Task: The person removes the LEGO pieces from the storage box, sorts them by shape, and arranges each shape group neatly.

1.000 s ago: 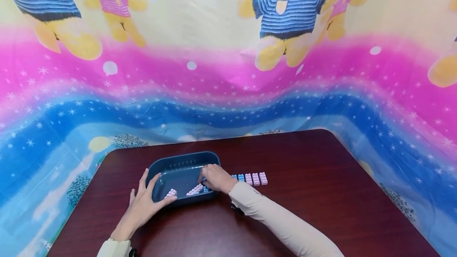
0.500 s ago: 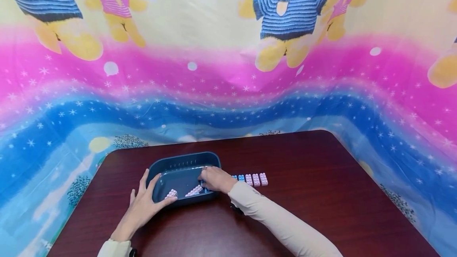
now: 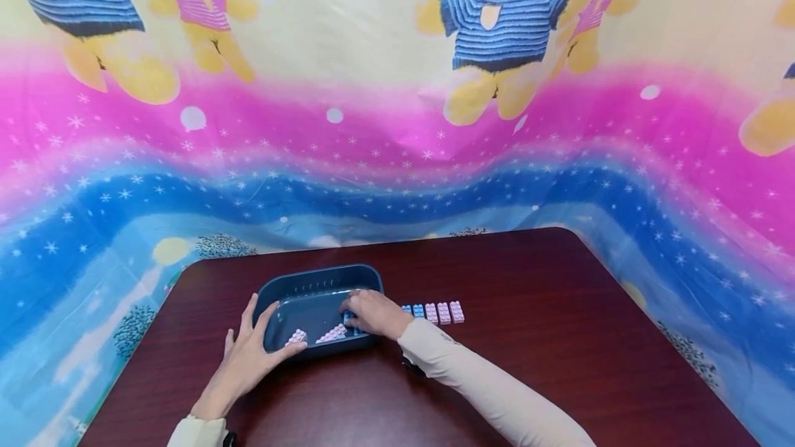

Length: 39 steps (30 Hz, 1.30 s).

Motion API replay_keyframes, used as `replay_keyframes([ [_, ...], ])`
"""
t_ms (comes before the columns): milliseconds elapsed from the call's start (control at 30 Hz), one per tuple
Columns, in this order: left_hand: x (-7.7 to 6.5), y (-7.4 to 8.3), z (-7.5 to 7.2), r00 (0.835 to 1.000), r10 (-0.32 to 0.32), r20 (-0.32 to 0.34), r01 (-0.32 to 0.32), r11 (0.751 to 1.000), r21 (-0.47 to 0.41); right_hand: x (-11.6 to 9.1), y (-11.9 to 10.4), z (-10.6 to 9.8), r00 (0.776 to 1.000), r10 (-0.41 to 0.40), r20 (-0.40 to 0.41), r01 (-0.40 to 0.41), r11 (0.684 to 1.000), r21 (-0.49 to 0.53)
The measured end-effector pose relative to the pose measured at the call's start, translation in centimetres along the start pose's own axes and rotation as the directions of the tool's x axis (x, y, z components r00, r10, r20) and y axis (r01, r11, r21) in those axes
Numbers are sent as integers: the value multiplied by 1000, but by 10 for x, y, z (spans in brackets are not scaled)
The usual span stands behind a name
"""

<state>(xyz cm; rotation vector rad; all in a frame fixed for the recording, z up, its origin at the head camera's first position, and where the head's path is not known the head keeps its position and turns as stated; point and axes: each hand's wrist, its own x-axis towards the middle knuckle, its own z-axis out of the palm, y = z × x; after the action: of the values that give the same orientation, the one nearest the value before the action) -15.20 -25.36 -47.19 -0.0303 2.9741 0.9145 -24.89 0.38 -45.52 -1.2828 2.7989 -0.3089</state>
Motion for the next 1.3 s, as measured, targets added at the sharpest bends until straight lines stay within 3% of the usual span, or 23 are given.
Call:
replay_keyframes([
  [267, 3, 1, 2, 999, -23, 47, 23, 1000, 6, -8, 10, 2, 996, -41, -82, 51, 992, 120],
  [600, 2, 1, 3, 999, -23, 31, 23, 999, 24, -29, 27, -15, 966, -129, -223, 193, 935, 297],
  [800, 1, 0, 2, 1000, -16, 26, 15, 1000, 16, -41, 36, -26, 971, -86, -223, 163, 921, 355],
  [1133, 1, 0, 1, 999, -23, 33, 23, 1000, 15, -53, 45, -34, 963, -85, -254, 163, 938, 306],
  [1300, 1, 1, 0, 999, -20, 29, 19, 1000, 17, -59, 52, -35, 970, -26, -243, 109, 936, 334],
])
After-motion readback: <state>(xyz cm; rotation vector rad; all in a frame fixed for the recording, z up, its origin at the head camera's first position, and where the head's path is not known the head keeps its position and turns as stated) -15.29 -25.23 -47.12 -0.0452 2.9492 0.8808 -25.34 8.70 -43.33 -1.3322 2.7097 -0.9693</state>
